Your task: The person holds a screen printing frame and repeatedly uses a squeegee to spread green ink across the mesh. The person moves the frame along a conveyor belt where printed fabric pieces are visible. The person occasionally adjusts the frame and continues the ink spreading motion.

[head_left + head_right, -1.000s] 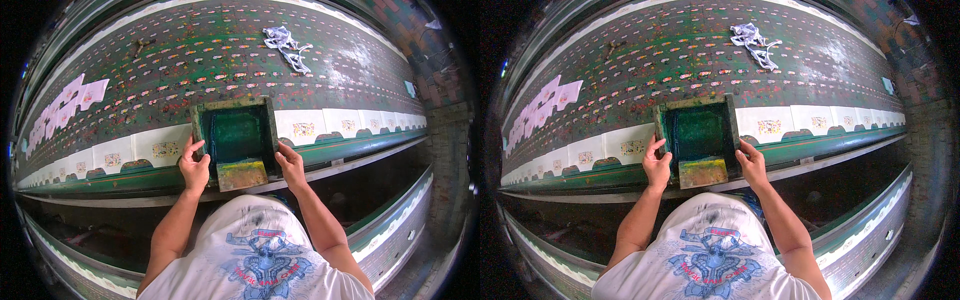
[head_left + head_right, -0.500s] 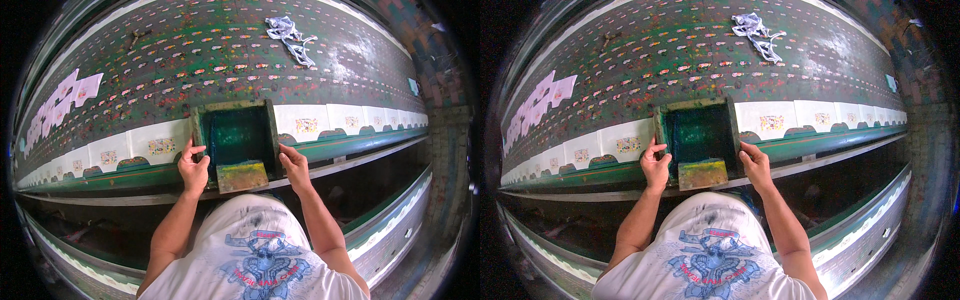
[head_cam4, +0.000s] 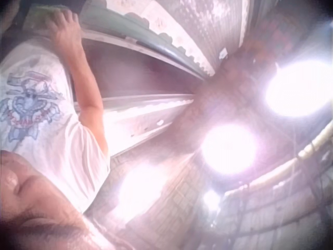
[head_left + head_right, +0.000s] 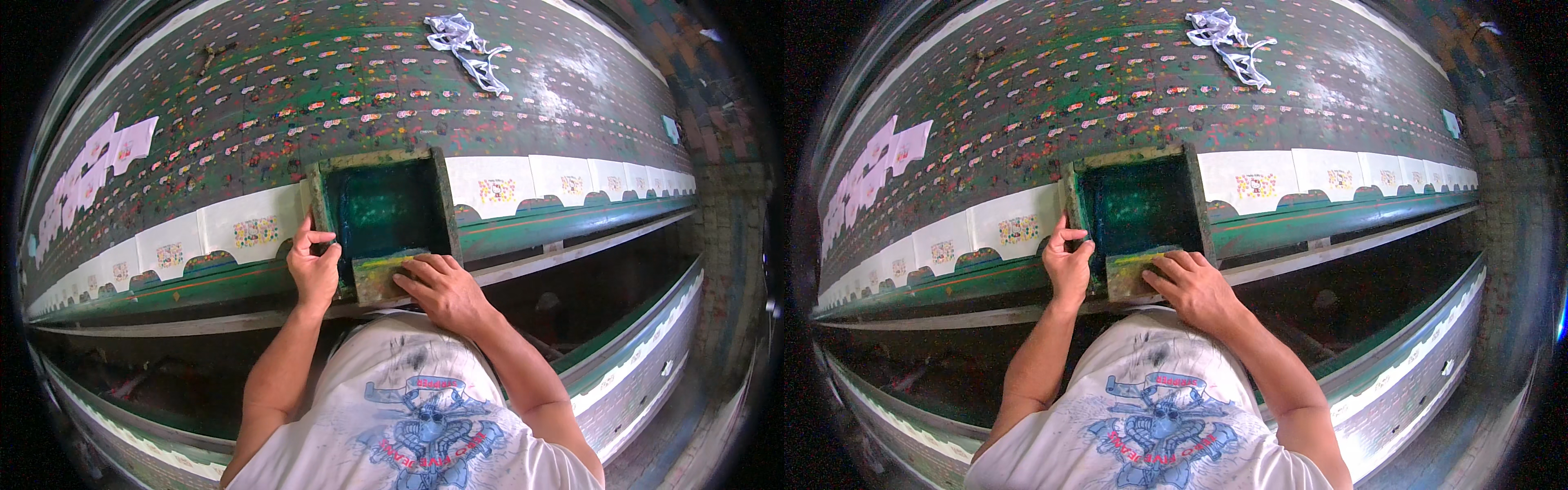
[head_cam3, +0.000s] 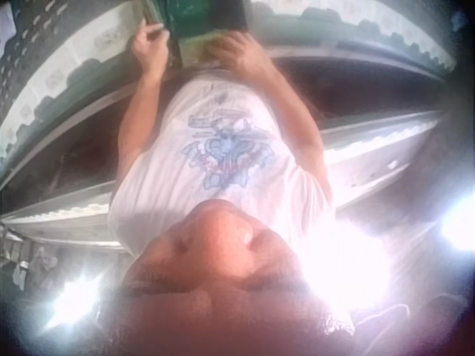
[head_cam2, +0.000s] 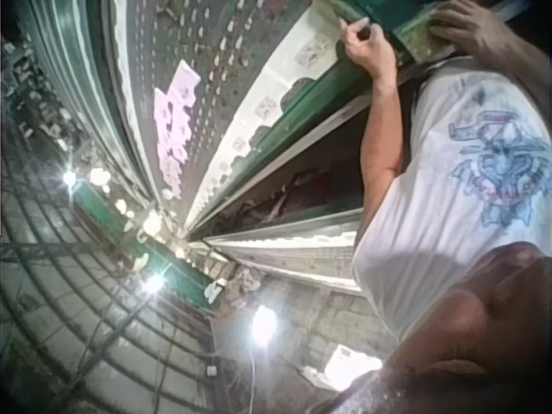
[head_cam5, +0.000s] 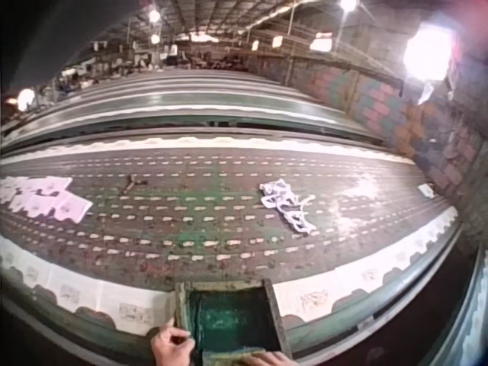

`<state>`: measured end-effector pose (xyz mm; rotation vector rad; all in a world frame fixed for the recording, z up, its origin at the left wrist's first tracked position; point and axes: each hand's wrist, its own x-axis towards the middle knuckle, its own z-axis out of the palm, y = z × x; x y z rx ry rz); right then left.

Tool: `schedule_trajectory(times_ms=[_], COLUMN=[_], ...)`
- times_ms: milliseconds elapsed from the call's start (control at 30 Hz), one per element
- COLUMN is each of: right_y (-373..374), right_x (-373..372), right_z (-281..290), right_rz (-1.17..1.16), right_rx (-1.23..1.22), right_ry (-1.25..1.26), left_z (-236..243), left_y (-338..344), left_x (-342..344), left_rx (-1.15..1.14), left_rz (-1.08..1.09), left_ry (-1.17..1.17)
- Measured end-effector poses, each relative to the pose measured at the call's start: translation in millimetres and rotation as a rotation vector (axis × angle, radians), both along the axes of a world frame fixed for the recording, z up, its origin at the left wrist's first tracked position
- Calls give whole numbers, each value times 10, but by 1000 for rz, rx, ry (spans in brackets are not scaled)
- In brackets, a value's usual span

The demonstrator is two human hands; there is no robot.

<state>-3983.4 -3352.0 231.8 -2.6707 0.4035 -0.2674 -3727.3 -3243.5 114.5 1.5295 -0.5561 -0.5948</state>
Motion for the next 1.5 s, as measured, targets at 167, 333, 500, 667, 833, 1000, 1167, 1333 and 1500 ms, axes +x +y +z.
schedule_trajectory(times_ms=[167,333,500,667,833,1000,1167,1333,1500], right_y=[-8,-20,-73,-544,-975,-1248,-1054,-738,-256], right_x=[101,315,353,556,914,1151,1117,871,541], right_z=[53,94,165,256,155,-3,1,-110,-123], right_rz=[5,-43,-15,40,-13,-114,-139,-55,-17], right_rx=[-5,-62,-49,119,73,-46,-76,-121,-137], right_ry=[-20,-4,144,282,233,97,75,27,90], left_z=[-7,21,-14,24,-231,-134,-103,-117,-159], left_y=[-9,4,3,-4,-6,-18,0,-10,68], left_x=[16,32,18,27,49,21,18,-17,8], left_rx=[-7,73,88,98,74,38,41,21,33], left_rz=[-24,-16,-4,8,-9,5,-6,-10,-47], left_ry=[-71,-30,-92,-18,-124,-209,-281,-233,-292])
